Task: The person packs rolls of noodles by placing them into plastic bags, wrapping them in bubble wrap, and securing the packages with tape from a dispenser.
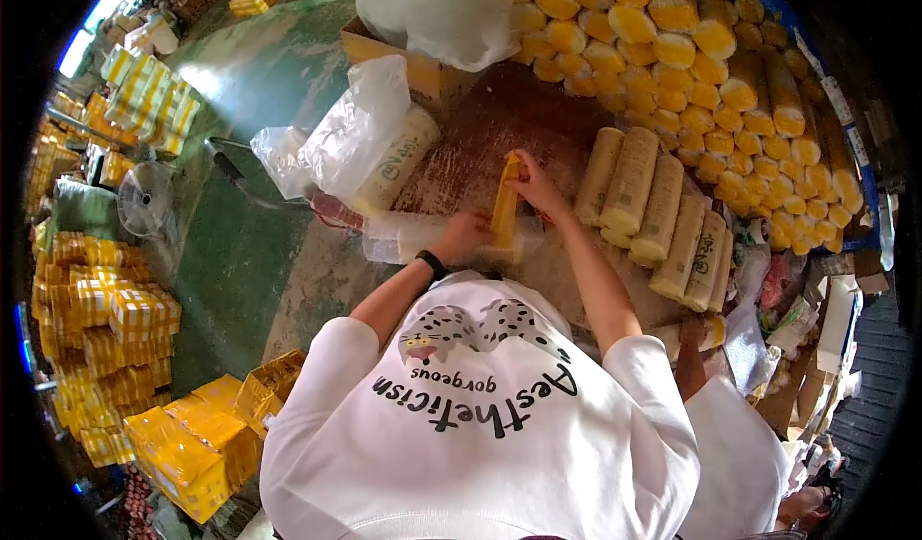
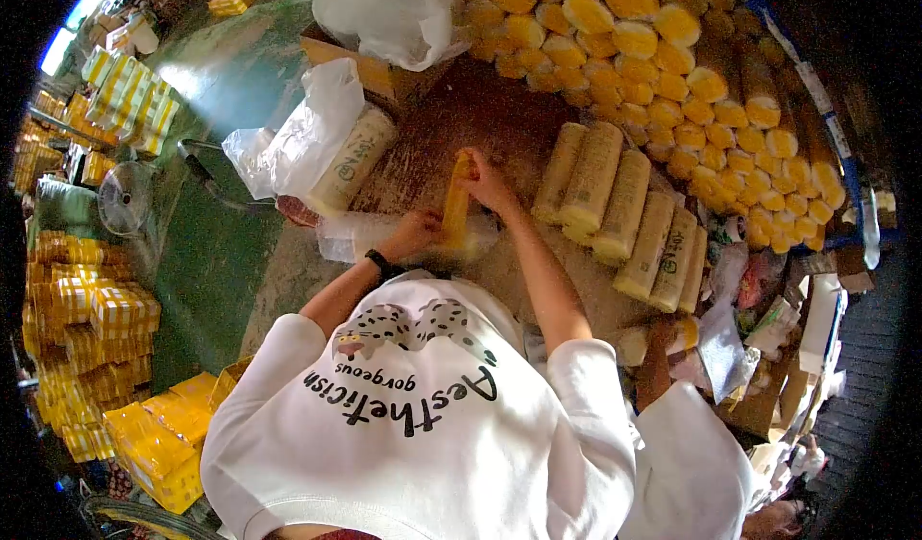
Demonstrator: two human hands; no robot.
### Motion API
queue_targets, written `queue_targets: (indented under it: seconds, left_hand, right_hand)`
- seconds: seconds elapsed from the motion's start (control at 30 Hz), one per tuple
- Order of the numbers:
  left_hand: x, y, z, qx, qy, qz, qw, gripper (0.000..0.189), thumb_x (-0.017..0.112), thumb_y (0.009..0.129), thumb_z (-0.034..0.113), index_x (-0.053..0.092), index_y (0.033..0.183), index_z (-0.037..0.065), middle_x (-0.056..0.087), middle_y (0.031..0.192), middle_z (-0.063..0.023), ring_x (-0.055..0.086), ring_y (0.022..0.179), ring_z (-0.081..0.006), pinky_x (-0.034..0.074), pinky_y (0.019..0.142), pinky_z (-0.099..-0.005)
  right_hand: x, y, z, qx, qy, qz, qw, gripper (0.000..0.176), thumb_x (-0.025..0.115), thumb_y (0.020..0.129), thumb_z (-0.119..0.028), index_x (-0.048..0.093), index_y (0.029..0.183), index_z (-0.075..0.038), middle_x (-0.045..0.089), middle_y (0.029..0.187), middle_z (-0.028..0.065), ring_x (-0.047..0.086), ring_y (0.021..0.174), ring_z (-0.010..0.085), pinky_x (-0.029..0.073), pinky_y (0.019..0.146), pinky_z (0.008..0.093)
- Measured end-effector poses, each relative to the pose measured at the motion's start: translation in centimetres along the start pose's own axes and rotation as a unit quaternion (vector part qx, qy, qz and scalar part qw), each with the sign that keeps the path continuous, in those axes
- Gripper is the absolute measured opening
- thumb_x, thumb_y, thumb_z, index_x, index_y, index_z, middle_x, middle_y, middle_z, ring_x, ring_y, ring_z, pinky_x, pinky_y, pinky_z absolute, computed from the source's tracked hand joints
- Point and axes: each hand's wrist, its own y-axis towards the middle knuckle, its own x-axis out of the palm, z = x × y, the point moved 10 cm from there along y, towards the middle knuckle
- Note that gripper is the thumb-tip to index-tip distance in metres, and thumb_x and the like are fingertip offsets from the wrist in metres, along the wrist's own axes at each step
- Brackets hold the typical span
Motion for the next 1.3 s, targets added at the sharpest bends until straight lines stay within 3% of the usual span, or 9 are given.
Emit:
queue_targets:
  seconds: [0.23, 0.33, 0.4, 0.5, 0.67, 0.83, 1.03, 1.13, 1.3]
  left_hand:
    - [-1.0, -0.2, 1.7, 0.086, 0.021, 0.067, 0.994, 0.028, 0.07, 0.071, 0.023, 0.069, 0.085, -0.002, 0.066, 0.091, -0.0159, 0.063, 0.08, -0.03, 0.049, 0.072, -0.0369]
    - [-0.2, 0.3, 0.4, -0.017, 0.004, 0.011, 1.0, 0.028, 0.071, 0.07, 0.022, 0.069, 0.084, -0.002, 0.064, 0.09, -0.0171, 0.062, 0.081, -0.0319, 0.049, 0.071, -0.0388]
    - [-1.2, -0.2, 2.2, 0.028, 0.04, 0.042, 0.998, 0.029, 0.073, 0.069, 0.024, 0.067, 0.08, -0.002, 0.064, 0.086, -0.0169, 0.061, 0.078, -0.0335, 0.048, 0.07, -0.0401]
    - [-1.5, 0.0, 2.6, 0.05, 0.099, 0.06, 0.992, 0.034, 0.075, 0.069, 0.029, 0.064, 0.081, -0.002, 0.063, 0.082, -0.0176, 0.06, 0.076, -0.0353, 0.048, 0.068, -0.0418]
    - [-1.0, 0.1, 2.1, 0.004, 0.141, 0.031, 0.99, 0.049, 0.076, 0.071, 0.035, 0.058, 0.098, -0.002, 0.061, 0.093, -0.0174, 0.058, 0.084, -0.0358, 0.047, 0.075, -0.044]
    - [0.9, -0.2, 2.5, 0.061, 0.18, -0.064, 0.98, 0.051, 0.074, 0.071, 0.037, 0.056, 0.1, -0.001, 0.06, 0.091, -0.0176, 0.057, 0.086, -0.0366, 0.046, 0.075, -0.0438]
    - [0.8, -2.8, 3.6, 0.075, 0.127, -0.021, 0.989, 0.06, 0.075, 0.066, 0.044, 0.059, 0.105, 0.002, 0.061, 0.092, -0.0193, 0.06, 0.085, -0.035, 0.047, 0.072, -0.0408]
    - [0.6, -3.3, 3.0, 0.001, 0.047, -0.027, 0.999, 0.04, 0.072, 0.071, 0.037, 0.063, 0.09, 0.003, 0.063, 0.081, -0.0151, 0.061, 0.076, -0.0317, 0.047, 0.066, -0.0395]
    - [-0.4, -4.3, 2.8, 0.01, 0.017, 0.066, 0.998, 0.021, 0.065, 0.079, 0.024, 0.066, 0.086, 0.004, 0.063, 0.084, -0.0135, 0.061, 0.073, -0.0302, 0.047, 0.065, -0.0397]
  right_hand:
    - [0.6, 1.2, 1.2, 0.006, -0.075, -0.018, 0.997, 0.056, 0.065, 0.085, -0.017, 0.037, 0.134, -0.018, 0.053, 0.117, 0.0108, 0.054, 0.103, 0.0226, 0.045, 0.085, 0.0375]
    - [1.1, 2.9, 3.1, -0.001, -0.064, -0.038, 0.997, 0.067, 0.068, 0.084, -0.025, 0.031, 0.14, -0.02, 0.051, 0.128, 0.0156, 0.054, 0.11, 0.0287, 0.046, 0.088, 0.0448]
    - [1.5, 3.3, 4.0, 0.018, -0.017, -0.063, 0.998, 0.07, 0.068, 0.083, -0.027, 0.031, 0.142, -0.02, 0.049, 0.131, 0.016, 0.05, 0.117, 0.0286, 0.044, 0.092, 0.0439]
    - [0.4, 3.7, 3.8, 0.004, -0.052, -0.005, 0.999, 0.047, 0.063, 0.085, -0.011, 0.042, 0.126, -0.013, 0.058, 0.105, 0.0101, 0.06, 0.093, 0.0201, 0.053, 0.072, 0.0332]
    - [0.6, 7.3, 9.4, -0.02, -0.063, -0.024, 0.998, 0.033, 0.061, 0.085, -0.011, 0.049, 0.116, -0.008, 0.058, 0.1, 0.0083, 0.061, 0.086, 0.0173, 0.053, 0.068, 0.0305]
    - [1.7, 4.7, 6.2, -0.046, -0.049, -0.08, 0.995, 0.021, 0.061, 0.085, -0.012, 0.058, 0.104, -0.004, 0.059, 0.092, 0.0049, 0.06, 0.081, 0.0137, 0.051, 0.065, 0.0283]
    - [2.1, 0.1, 3.8, -0.011, -0.021, -0.115, 0.993, 0.018, 0.063, 0.086, -0.017, 0.063, 0.096, -0.002, 0.06, 0.087, 0.0005, 0.057, 0.078, 0.009, 0.047, 0.068, 0.0254]
    - [2.8, -0.4, 4.6, 0.015, -0.006, -0.13, 0.991, 0.022, 0.063, 0.087, -0.022, 0.064, 0.095, -0.002, 0.061, 0.086, -0.0006, 0.056, 0.077, 0.0083, 0.046, 0.069, 0.0249]
    - [3.1, -0.9, 4.6, 0.013, -0.049, -0.131, 0.99, 0.026, 0.063, 0.088, -0.028, 0.065, 0.096, -0.003, 0.062, 0.085, 0.0004, 0.057, 0.077, 0.0091, 0.045, 0.07, 0.0256]
